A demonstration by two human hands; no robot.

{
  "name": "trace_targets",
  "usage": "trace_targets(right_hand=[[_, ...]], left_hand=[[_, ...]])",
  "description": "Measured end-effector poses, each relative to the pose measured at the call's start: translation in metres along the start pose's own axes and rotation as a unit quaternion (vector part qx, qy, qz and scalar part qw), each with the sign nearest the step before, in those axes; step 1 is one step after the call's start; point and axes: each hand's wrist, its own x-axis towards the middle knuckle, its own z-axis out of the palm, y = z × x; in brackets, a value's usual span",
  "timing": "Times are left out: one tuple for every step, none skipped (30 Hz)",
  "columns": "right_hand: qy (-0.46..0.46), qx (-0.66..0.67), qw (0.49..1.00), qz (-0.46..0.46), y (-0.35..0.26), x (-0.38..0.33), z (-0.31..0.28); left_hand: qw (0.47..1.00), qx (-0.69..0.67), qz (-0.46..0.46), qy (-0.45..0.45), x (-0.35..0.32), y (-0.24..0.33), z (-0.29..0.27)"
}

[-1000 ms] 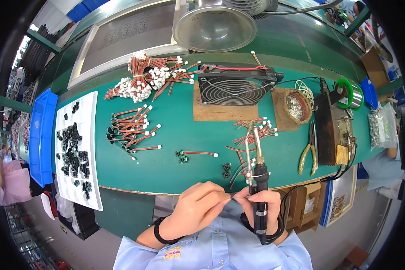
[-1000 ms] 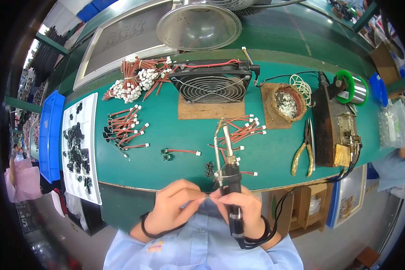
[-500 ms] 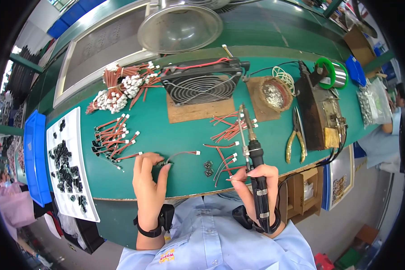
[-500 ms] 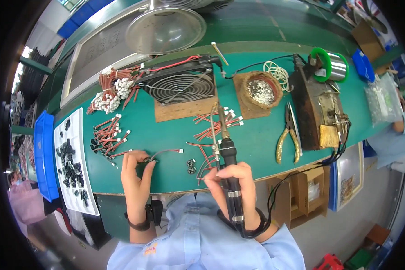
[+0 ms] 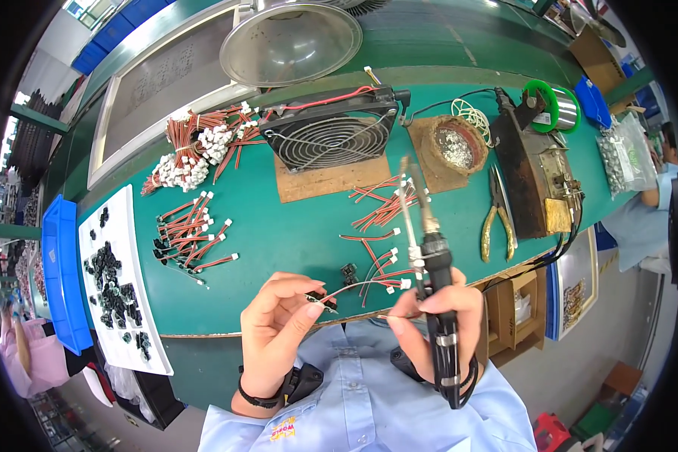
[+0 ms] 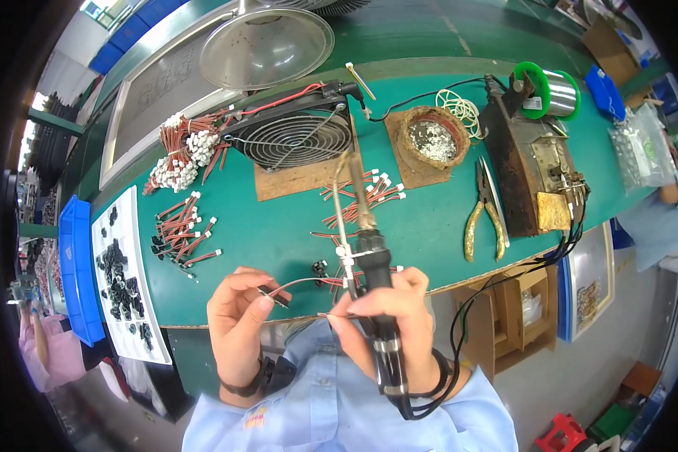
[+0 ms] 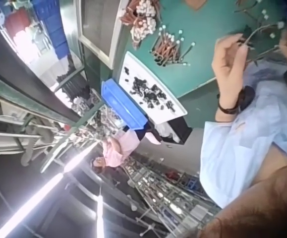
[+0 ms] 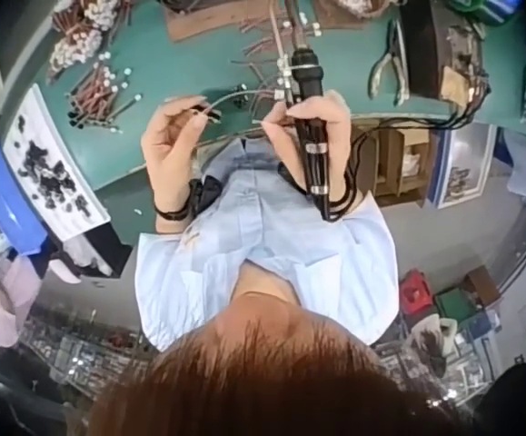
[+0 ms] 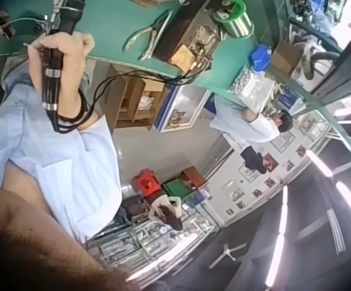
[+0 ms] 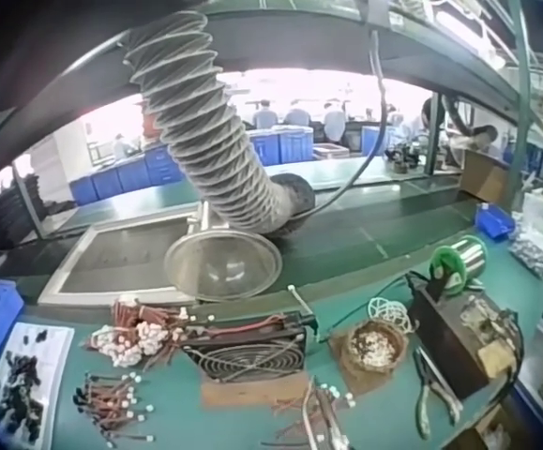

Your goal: The person solders wires to circuit boards using a soldering iron, handling each board by hand. They set each completed piece on the table and pick up a new board and wire to repeat the process.

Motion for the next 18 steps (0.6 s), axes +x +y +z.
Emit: trace_targets(right_hand=[[0.006,-0.012,1.0,-0.015,-0.004,-0.001,-0.001],[0.012,-0.023,0.999,-0.031,-0.006,-0.002,-0.002],[0.019,-0.035,0.998,-0.047,-0.008,-0.003,-0.003],[0.02,-0.036,0.998,-0.046,-0.009,-0.002,-0.001],[0.006,-0.044,0.998,-0.053,-0.009,0.0,0.002],[-0.008,-0.053,0.997,-0.06,-0.01,0.003,0.006],[-0.022,-0.061,0.996,-0.067,-0.01,0.005,0.009],[-0.022,-0.061,0.996,-0.067,-0.007,0.004,0.013],[-0.004,-0.023,0.998,-0.061,-0.002,0.002,0.017],[0.014,0.014,0.998,-0.055,0.003,0.0,0.022],[0.032,0.052,0.997,-0.049,0.006,-0.001,0.025],[0.033,0.054,0.997,-0.049,0.005,-0.001,0.026],[0.034,0.065,0.996,-0.043,0.004,0.0,0.027],[0.035,0.076,0.996,-0.036,0.002,0.001,0.028],[0.037,0.086,0.995,-0.03,0.0,0.001,0.029],[0.04,0.088,0.995,-0.029,-0.001,0.002,0.03],[0.041,0.089,0.994,-0.039,-0.002,0.003,0.031],[0.042,0.089,0.994,-0.048,-0.002,0.005,0.031]], left_hand=[[1.0,0.0,-0.001,0.0,0.0,-0.001,-0.001],[1.0,0.011,0.01,-0.016,0.001,-0.001,-0.001],[0.999,0.022,0.021,-0.035,0.001,-0.001,-0.001],[0.998,0.033,0.032,-0.053,0.001,-0.001,-0.001],[0.998,0.033,0.032,-0.053,0.0,0.0,-0.001],[0.998,0.002,0.011,-0.054,-0.002,0.0,-0.002],[0.998,-0.028,-0.009,-0.055,-0.004,0.0,-0.002],[0.996,-0.059,-0.029,-0.055,-0.005,0.0,-0.003],[0.996,-0.057,-0.03,-0.055,-0.005,-0.001,-0.003],[0.988,-0.121,-0.054,-0.078,-0.004,-0.003,-0.003],[0.975,-0.183,-0.079,-0.1,-0.002,-0.006,-0.003],[0.957,-0.244,-0.103,-0.121,-0.001,-0.009,-0.003],[0.957,-0.241,-0.104,-0.12,0.0,-0.012,-0.004],[0.946,-0.269,-0.125,-0.127,0.001,-0.015,-0.004],[0.934,-0.296,-0.147,-0.135,0.002,-0.017,-0.005],[0.92,-0.324,-0.168,-0.142,0.003,-0.019,-0.005],[0.921,-0.32,-0.17,-0.142,0.003,-0.019,-0.005],[0.915,-0.332,-0.168,-0.152,0.003,-0.02,-0.004]])
